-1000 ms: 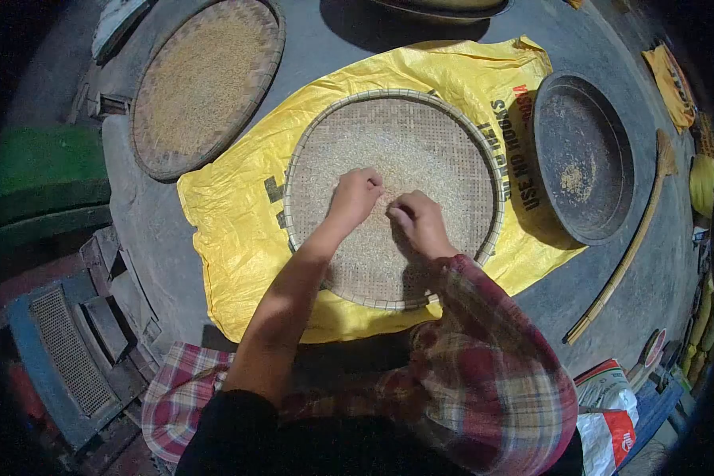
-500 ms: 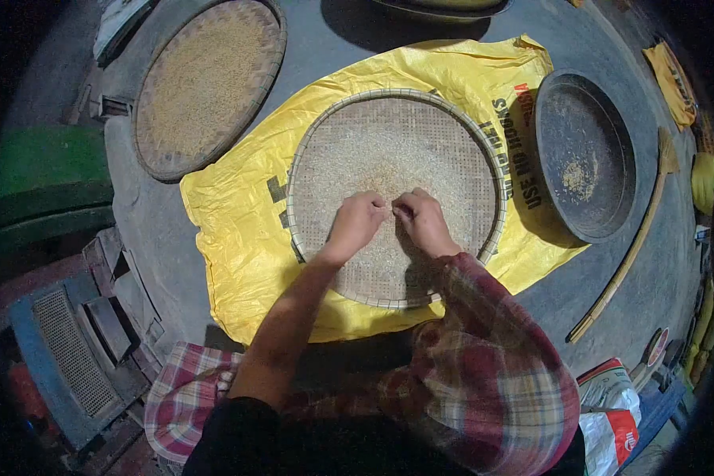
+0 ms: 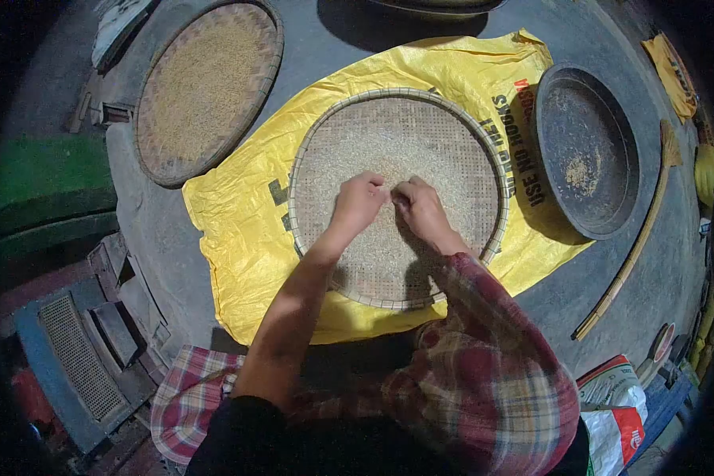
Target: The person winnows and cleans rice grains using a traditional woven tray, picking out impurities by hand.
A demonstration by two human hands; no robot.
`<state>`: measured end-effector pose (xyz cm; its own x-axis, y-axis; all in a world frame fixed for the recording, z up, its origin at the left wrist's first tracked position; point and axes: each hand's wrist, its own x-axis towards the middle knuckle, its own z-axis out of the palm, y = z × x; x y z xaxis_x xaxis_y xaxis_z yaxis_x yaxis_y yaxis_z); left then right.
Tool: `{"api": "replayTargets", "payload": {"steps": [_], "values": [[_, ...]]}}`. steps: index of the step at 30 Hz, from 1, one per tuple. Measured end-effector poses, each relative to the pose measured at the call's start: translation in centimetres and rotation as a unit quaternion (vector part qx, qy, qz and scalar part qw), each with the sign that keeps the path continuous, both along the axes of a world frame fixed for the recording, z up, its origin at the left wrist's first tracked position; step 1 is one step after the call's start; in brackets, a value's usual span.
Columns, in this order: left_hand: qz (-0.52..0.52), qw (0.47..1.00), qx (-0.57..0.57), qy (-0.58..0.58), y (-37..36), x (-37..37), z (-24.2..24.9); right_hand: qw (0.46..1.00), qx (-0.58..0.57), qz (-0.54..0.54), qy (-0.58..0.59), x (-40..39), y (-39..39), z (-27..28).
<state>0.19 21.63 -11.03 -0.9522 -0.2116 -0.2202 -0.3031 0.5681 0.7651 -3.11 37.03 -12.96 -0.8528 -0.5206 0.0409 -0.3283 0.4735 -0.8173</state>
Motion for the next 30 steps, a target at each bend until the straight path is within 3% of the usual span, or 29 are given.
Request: {"api": "replayTargets", "payload": {"steps": [2,4,5,7,8,9,11,12,13,15,16,17,18,20,21,22,23,24,25,27,28,29,30], "values": [[-0.034,0.999,-0.028,0.005,0.1,-0.4,-0.6,1.0,0.001,-0.012,0.017,0.4,0.9,-0.3],[-0.068,0.996,-0.054,0.008,0.3,-0.3,-1.1,0.98,-0.094,-0.068,-0.162,0.7,2.3,0.1],[-0.042,0.999,0.005,-0.009,0.2,0.1,-0.6,0.98,-0.092,-0.069,-0.163,0.8,2.9,0.0],[-0.018,0.997,0.063,-0.028,-0.4,1.1,-0.3,0.848,-0.287,-0.092,-0.436,0.9,3.7,-0.1],[0.039,0.962,0.258,-0.079,-1.0,1.8,-0.4,0.847,-0.288,-0.094,-0.437,1.0,3.6,-0.1],[0.096,0.884,0.44,-0.126,-1.4,2.3,-0.4,0.892,-0.249,-0.076,-0.371,1.0,3.3,-0.1],[0.094,0.889,0.429,-0.126,-1.5,3.4,-0.5,0.958,-0.165,-0.038,-0.23,1.2,2.0,0.3],[0.094,0.894,0.42,-0.125,-1.6,3.7,-0.6,0.974,-0.088,-0.027,-0.205,1.4,1.4,1.7],[0.094,0.894,0.419,-0.125,-1.6,3.8,-0.9,0.974,-0.089,-0.026,-0.205,1.7,0.8,1.5],[0.077,0.951,0.276,-0.113,-1.2,3.7,-1.2,0.999,0.027,0.026,-0.007,2.0,0.2,0.8],[0.077,0.952,0.276,-0.112,-0.9,3.7,-1.3,1.0,0.011,0.019,-0.003,2.1,0.3,0.5],[0.053,0.978,0.18,-0.088,-0.3,3.5,-0.6,1.0,0.011,0.02,-0.002,2.1,0.6,0.8],[0.03,0.994,0.081,-0.065,0.1,3.3,-0.1,0.998,-0.033,-0.015,-0.054,2.1,1.1,1.3],[-0.001,0.998,0.028,-0.054,0.7,2.8,0.1,0.966,-0.121,-0.061,-0.218,1.7,2.4,1.3],[-0.034,0.998,-0.025,-0.043,0.9,2.6,0.1,0.967,-0.119,-0.06,-0.218,1.5,3.3,1.3],[-0.033,0.998,-0.022,-0.042,1.0,2.6,0.0,0.891,-0.229,-0.096,-0.38,1.2,4.3,1.4],[-0.062,0.997,-0.024,-0.043,1.1,2.4,-0.1,0.775,-0.329,-0.128,-0.524,0.9,4.9,1.9],[-0.092,0.994,-0.026,-0.044,1.1,2.3,-0.2,0.773,-0.344,-0.122,-0.519,0.6,5.0,1.7],[-0.094,0.994,-0.026,-0.044,1.0,2.3,-0.2,0.773,-0.344,-0.124,-0.519,0.6,5.0,1.8],[-0.062,0.995,0.069,-0.021,0.7,2.5,-0.1,0.89,-0.203,-0.123,-0.389,0.7,3.8,3.1],[-0.063,0.995,0.067,-0.023,0.6,2.5,-0.1,0.888,-0.205,-0.124,-0.392,0.8,3.3,2.8],[-0.04,0.998,0.055,-0.01,0.5,2.1,0.0,0.96,-0.128,-0.068,-0.239,0.7,2.7,2.1],[-0.015,0.999,0.041,0.005,0.5,1.7,0.0,0.996,-0.047,-0.01,-0.076,0.7,2.1,1.5]]}}
